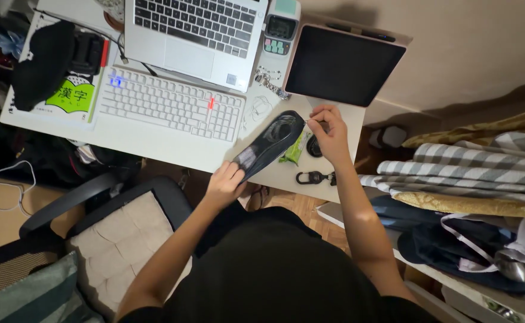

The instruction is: The person walks to a desk and organizes electronic accessories. They pick up a black pouch, a white charging cable, and a power adapter, then coil the cable and place the items into the pouch before zipping it closed.

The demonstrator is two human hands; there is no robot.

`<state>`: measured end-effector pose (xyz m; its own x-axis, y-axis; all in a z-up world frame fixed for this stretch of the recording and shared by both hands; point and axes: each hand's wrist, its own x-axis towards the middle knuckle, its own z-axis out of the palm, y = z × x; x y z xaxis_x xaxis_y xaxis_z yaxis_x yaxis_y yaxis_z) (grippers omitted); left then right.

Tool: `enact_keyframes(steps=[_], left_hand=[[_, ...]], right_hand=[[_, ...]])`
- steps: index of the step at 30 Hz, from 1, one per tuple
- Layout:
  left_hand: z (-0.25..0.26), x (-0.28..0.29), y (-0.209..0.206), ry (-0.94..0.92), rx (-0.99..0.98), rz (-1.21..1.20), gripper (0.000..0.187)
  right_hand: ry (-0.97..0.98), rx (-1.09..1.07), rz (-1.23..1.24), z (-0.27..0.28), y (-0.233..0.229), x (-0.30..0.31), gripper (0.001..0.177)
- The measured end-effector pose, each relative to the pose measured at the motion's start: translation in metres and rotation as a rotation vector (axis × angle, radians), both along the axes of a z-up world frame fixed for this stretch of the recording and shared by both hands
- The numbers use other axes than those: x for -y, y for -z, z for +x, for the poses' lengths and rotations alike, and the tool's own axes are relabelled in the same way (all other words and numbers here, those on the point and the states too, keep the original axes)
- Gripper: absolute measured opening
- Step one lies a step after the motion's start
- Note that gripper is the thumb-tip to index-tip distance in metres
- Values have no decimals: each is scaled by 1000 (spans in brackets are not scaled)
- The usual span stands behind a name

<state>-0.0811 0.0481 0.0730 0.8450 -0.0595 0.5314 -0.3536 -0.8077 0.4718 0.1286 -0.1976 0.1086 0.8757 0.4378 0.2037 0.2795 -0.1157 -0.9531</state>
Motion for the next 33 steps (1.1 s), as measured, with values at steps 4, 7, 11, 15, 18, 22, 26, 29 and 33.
enact_keyframes(steps=[4,7,11,15,18,22,26,29,33], left_hand=[[-16,-19,-11,149,2,-26,27],[-25,-35,-13,213,-16,-35,26],[-34,-65,-17,250,-31,-47,26],[-46,-91,-27,23,-84,-200,20],[-55,-104,-33,-155,-140,-577,8],[-51,-137,-35,-382,-20,-844,12],[-35,-216,-27,-543,46,-1118,16],[-42,-311,-33,-585,-180,-1458,36],[-56,-436,-36,-511,-433,-1603,51]], right_hand=[[-200,-667,493,-3,7,-11,12],[-283,-805,610,-5,15,-30,13],[-340,-700,566,10,45,-55,19],[-213,-675,455,31,68,-99,15],[-228,-817,467,23,63,-160,19],[-815,-629,156,-30,41,-244,35],[-943,-607,64,-65,14,-356,68],[-990,-627,-28,-56,10,-443,66],[-1061,-534,-106,-64,0,-547,71]])
